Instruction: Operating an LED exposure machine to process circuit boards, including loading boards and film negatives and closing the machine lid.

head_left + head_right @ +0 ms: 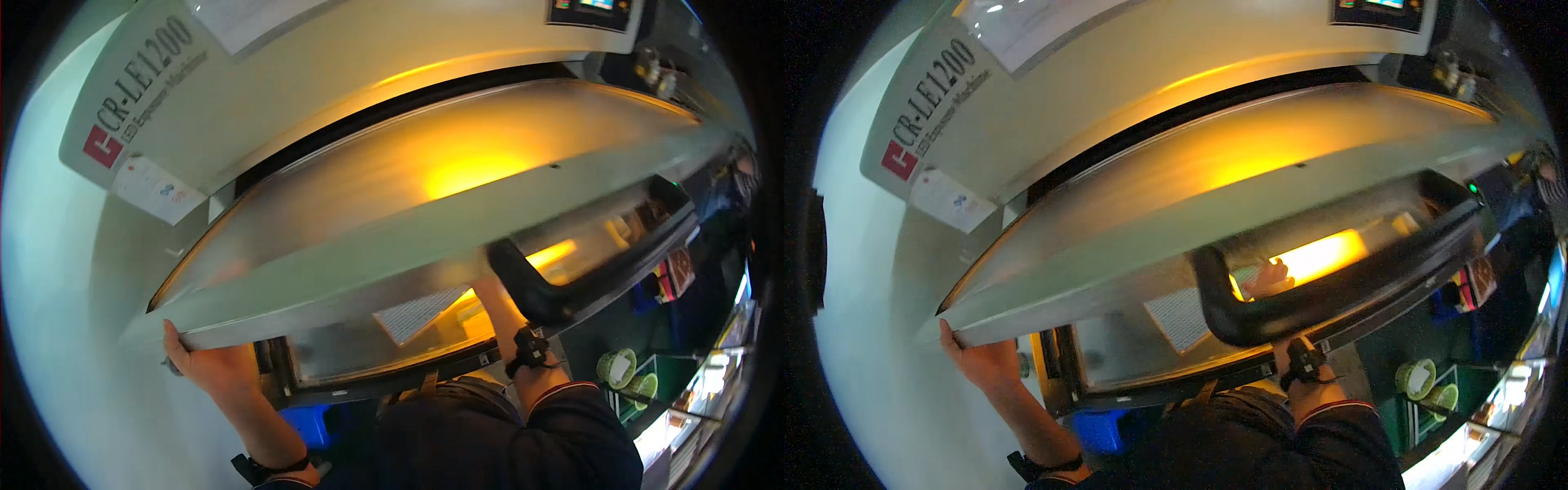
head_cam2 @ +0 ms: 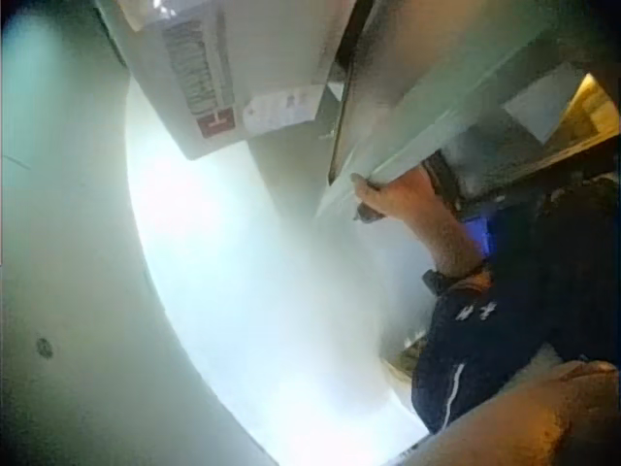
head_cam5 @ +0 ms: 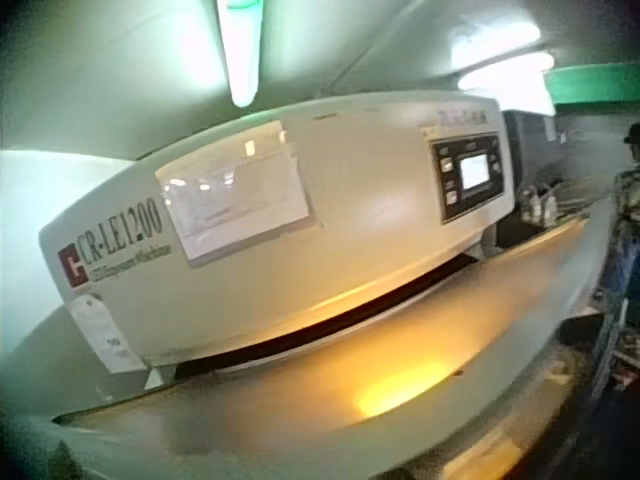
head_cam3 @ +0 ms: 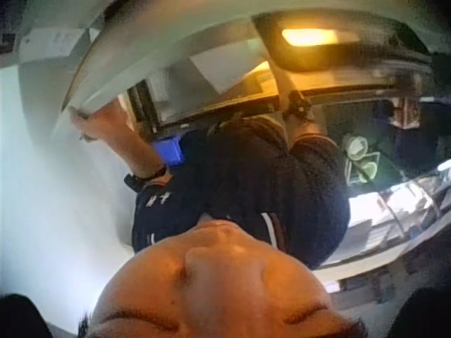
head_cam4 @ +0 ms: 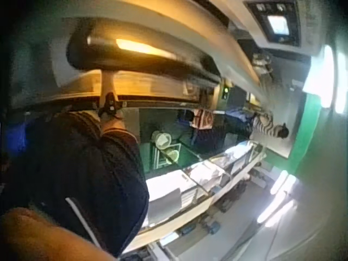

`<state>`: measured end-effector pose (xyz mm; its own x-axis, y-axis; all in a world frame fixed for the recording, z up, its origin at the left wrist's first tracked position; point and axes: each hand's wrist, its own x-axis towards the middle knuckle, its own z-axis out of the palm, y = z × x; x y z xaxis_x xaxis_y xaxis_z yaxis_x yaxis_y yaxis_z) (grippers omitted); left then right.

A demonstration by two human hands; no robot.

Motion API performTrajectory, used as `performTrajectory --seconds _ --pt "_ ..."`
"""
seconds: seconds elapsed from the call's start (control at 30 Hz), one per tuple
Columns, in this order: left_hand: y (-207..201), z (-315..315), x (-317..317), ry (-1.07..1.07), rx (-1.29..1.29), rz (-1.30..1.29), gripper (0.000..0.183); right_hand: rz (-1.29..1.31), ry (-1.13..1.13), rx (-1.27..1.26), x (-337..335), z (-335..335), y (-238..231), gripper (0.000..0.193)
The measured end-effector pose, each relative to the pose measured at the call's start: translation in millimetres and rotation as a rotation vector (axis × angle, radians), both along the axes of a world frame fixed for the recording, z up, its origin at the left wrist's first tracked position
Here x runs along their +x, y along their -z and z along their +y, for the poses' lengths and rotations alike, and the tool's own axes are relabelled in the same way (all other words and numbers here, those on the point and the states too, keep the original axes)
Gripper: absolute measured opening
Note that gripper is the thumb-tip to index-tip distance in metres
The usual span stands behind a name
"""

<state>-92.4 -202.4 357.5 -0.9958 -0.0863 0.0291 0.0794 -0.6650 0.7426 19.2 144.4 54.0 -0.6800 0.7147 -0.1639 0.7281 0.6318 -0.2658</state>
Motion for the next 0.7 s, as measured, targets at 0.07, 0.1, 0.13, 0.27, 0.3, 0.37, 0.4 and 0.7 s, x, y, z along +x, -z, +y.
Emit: performTrajectory --seconds 0.07,0.1,0.13,0.27,0.3,0.37,0.4,0.7 --pt "1 -3 -11 0.130 0.066 0.034 0.055 -0.039 0.075 -0.042 2 -10 8 0.070" --pt "2 -5 -14 0.213 0.104 0.077 0.055 -0.063 0.116 -0.069 1 -16 13 0.070" --pt "5 -1 -15 0.269 0.126 0.079 0.055 -0.141 0.216 -0.059 0 -14 47 0.091" --pt "7 5 -11 0.244 0.095 0.166 0.060 -0.193 0.356 -0.203 5 -23 55 0.104" --pt "8 7 -9 0.241 0.139 0.163 0.065 -0.195 0.419 -0.290 10 -24 55 0.105" --pt "32 -6 -20 0.473 0.165 0.344 0.064 -0.189 0.522 -0.367 16 -33 54 0.105" --pt "49 -11 -27 0.665 0.182 0.533 0.062 -0.210 0.567 -0.302 15 -39 57 0.099" --pt "373 -51 -70 1.027 -1.797 0.699 0.110 -0.072 0.420 -0.793 35 -98 67 0.073"
